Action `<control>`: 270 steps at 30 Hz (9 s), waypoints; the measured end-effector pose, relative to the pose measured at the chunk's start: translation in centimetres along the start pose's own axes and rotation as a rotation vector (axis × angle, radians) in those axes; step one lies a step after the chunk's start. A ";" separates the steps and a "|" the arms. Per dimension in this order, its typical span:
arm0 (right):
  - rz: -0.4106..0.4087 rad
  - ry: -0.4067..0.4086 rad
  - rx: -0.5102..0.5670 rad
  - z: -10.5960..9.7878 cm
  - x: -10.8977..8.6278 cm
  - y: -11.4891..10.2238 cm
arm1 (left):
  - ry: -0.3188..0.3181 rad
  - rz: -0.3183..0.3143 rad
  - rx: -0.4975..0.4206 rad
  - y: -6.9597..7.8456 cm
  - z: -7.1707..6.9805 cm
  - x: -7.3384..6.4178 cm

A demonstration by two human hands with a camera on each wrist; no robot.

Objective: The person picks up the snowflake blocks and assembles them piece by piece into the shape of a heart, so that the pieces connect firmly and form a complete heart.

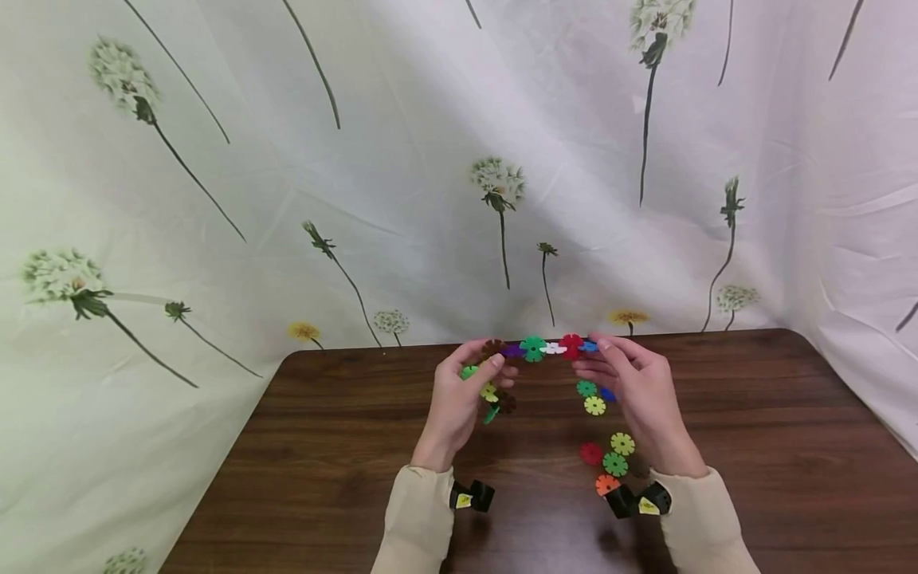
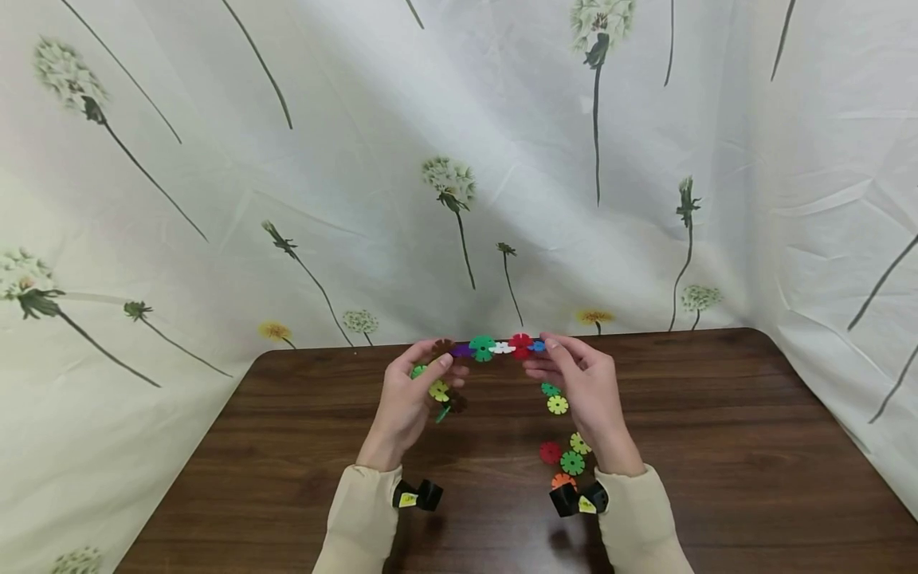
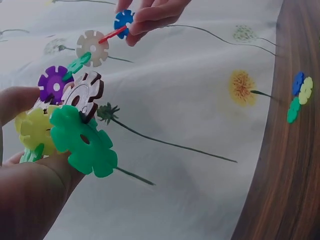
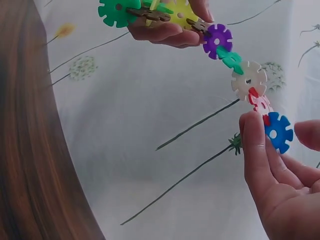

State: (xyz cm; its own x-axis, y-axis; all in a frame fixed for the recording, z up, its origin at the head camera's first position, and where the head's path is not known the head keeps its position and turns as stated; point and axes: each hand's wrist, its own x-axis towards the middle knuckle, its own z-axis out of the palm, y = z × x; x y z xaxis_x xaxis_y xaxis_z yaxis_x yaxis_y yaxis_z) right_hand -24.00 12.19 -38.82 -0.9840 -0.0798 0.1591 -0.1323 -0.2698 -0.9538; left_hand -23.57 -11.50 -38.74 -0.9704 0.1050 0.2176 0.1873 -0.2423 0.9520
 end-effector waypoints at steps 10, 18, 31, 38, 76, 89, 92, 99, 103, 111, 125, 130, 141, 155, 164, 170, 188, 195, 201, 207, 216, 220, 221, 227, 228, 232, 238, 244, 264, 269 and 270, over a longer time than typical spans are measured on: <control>-0.003 -0.035 -0.014 -0.1 0.0 0.1 | 0.025 -0.037 -0.069 0.1 -0.2 0.1; -0.001 -0.031 -0.058 -0.3 0.1 0.1 | 0.030 -0.042 -0.135 0.0 -0.5 0.1; 0.010 -0.053 -0.400 -5.5 0.9 0.7 | 0.084 -0.050 -0.101 0.0 -0.7 0.3; 0.072 -0.383 -0.794 -9.8 0.7 3.4 | 0.103 -0.084 -0.111 0.0 -0.7 0.4; 0.015 -0.303 -0.812 -6.2 0.6 5.0 | 0.301 -0.160 -0.262 -0.3 -0.6 0.2; 0.110 -0.403 -0.420 4.3 -1.7 6.0 | 0.462 -0.142 -0.404 -0.9 0.2 -0.3; 0.123 -0.391 -0.386 5.4 -2.2 6.1 | 0.481 -0.139 -0.404 -0.9 0.4 -0.4; 0.158 -0.361 -0.314 6.6 -2.6 6.1 | 0.497 -0.134 -0.410 -0.8 0.3 -0.2; 0.170 -0.340 -0.264 7.0 -2.7 6.1 | 0.502 -0.139 -0.427 -0.8 0.4 -0.2; 0.202 -0.311 -0.212 7.4 -2.7 6.3 | 0.510 -0.134 -0.451 -1.0 0.6 -0.2; 0.233 -0.243 -0.154 7.6 -2.7 6.5 | 0.519 -0.133 -0.480 -0.9 0.8 -0.1; 0.224 -0.202 -0.144 7.8 -2.7 6.4 | 0.509 -0.122 -0.470 -1.0 0.8 -0.1; 0.214 -0.165 -0.092 8.4 -2.9 6.5 | 0.485 -0.067 -0.401 -1.1 0.9 -0.2; 0.257 -0.132 -0.042 8.7 -3.1 6.5 | 0.471 -0.040 -0.399 -1.1 0.8 -0.3; 0.262 -0.154 -0.047 8.8 -3.2 6.0 | 0.454 0.009 -0.386 -1.4 0.9 -0.2; 0.234 -0.130 -0.070 9.0 -3.4 5.9 | 0.470 0.044 -0.366 -1.6 1.2 -0.2; 0.222 -0.131 -0.075 9.0 -3.4 5.8 | 0.508 -0.009 -0.390 -1.5 1.1 -0.3; 0.200 -0.200 -0.095 8.8 -3.3 6.0 | 0.508 -0.025 -0.388 -1.3 0.8 -0.4; 0.213 -0.226 -0.110 8.7 -3.2 6.0 | 0.522 -0.022 -0.357 -1.2 0.7 -0.3; 0.218 -0.251 -0.127 8.7 -3.2 6.1 | 0.532 -0.041 -0.332 -1.2 0.6 -0.4; 0.199 -0.289 -0.132 8.5 -3.1 6.1 | 0.515 -0.046 -0.334 -1.3 0.6 -0.3; 0.191 -0.302 -0.138 8.4 -3.1 6.0 | 0.504 -0.052 -0.328 -1.3 0.7 -0.3; 0.190 -0.305 -0.139 8.4 -3.1 6.0 | 0.502 -0.056 -0.326 -1.3 0.7 -0.4; 0.190 -0.318 -0.140 8.3 -2.9 6.1 | 0.492 -0.081 -0.333 -1.2 0.7 -0.3; 0.191 -0.320 -0.141 8.2 -2.9 6.2 | 0.490 -0.084 -0.337 -1.3 0.7 -0.3; 0.181 -0.347 -0.168 7.9 -2.8 6.2 | 0.486 -0.097 -0.339 -1.3 0.6 -0.2; 0.152 -0.373 -0.259 6.3 -2.5 5.4 | 0.494 -0.109 -0.349 -1.1 0.2 -0.3; 0.129 -0.290 -0.380 2.2 -1.7 4.4 | 0.507 -0.103 -0.382 -1.1 -0.1 -0.2; 0.139 -0.639 -0.832 -8.4 -2.0 5.6 | 0.488 -0.092 -0.414 -0.9 -0.4 -0.3; 0.153 -0.637 -0.889 -8.1 -1.9 6.0 | 0.488 -0.086 -0.424 -0.7 -0.3 -0.4; 0.152 -0.632 -0.902 -8.1 -1.9 6.1 | 0.487 -0.085 -0.424 -0.7 -0.3 -0.4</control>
State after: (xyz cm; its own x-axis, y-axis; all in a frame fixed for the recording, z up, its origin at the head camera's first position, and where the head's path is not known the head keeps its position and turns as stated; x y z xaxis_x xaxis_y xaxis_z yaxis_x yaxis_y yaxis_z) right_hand -23.89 18.44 -46.99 -0.7938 -0.5964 -0.1190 -0.3058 0.5606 -0.7695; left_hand -23.36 -11.63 -39.55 -0.9559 -0.2847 -0.0719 0.1274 -0.6227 0.7720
